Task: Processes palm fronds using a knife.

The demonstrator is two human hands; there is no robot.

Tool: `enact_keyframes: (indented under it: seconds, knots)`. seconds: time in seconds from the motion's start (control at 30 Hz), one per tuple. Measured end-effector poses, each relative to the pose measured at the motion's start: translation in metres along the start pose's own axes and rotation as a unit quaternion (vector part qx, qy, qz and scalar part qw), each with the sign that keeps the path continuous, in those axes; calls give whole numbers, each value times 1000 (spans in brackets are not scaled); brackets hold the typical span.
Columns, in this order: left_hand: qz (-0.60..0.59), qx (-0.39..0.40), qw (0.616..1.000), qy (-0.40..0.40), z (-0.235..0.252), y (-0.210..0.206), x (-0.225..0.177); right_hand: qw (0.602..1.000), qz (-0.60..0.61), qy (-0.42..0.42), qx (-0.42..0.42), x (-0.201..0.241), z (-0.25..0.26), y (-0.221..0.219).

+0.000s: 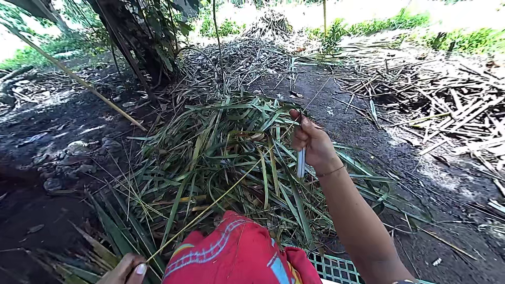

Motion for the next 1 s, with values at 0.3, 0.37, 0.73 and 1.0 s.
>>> enact_keyframes:
  seconds: [0.3,0.37,0.73,1.0]
  knots:
    - [-10,-164,975,-151,70,-39,-133,974,83,-45,207,-60,-87,-132]
    - [-15,-189,968,-166,74,-44,-147,969,104,-16,223,-60,-94,-138]
    - [-116,-125,979,-115,52,-43,-99,995,-10,63,82,-12,-42,-48]
    - [-113,-94,988,53,2,11,1,979,-56,127,-148,70,12,101]
Point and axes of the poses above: each hand's wrist, its own z-axis towards the middle knuckle, its own y-axis out of the back of the hand, x = y × z, the point moved 8 cm from there along z, towards the middle knuckle, and after that the axes turned 2 degrees about -z, right-handed, at the moved point
